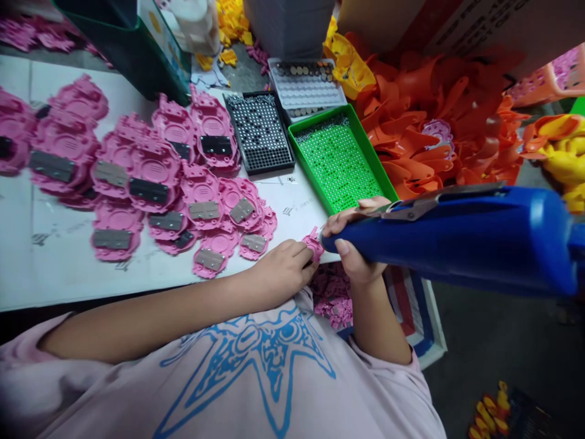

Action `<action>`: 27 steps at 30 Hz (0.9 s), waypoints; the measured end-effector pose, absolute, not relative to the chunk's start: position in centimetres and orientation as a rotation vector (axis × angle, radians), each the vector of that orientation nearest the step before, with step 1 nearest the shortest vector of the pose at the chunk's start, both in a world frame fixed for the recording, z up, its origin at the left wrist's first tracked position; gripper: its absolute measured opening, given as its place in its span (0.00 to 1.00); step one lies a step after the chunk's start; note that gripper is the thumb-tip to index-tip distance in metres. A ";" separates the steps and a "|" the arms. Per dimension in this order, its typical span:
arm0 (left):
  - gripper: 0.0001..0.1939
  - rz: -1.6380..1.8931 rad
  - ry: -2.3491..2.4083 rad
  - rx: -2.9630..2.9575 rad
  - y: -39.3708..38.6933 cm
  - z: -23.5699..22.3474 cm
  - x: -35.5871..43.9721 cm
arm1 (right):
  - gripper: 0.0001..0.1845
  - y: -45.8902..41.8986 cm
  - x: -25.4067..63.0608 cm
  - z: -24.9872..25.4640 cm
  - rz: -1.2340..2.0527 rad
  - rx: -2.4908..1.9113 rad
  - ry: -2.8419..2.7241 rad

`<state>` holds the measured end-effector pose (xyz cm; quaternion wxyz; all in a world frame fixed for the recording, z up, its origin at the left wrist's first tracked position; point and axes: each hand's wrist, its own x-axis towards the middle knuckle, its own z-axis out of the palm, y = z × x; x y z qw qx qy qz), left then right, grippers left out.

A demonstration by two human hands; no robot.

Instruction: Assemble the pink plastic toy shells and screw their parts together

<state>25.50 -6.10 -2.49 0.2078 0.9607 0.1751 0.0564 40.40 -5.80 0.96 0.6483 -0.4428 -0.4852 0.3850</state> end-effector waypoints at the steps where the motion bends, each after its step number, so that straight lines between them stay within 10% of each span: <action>1: 0.13 0.147 0.500 2.662 -6.1 -2.4 25.6 | 0.15 -5.8 40.4 0.8 0.870 -0.992 -1.135; 20: 0.11 0.160 0.508 2.708 -6.2 -2.1 24.8 | 0.05 -3.8 43.9 4.8 0.467 -1.075 -0.940; 27: 0.11 0.138 0.560 2.702 -5.8 -1.9 24.9 | 0.19 -2.5 46.4 3.0 0.382 -1.240 -0.777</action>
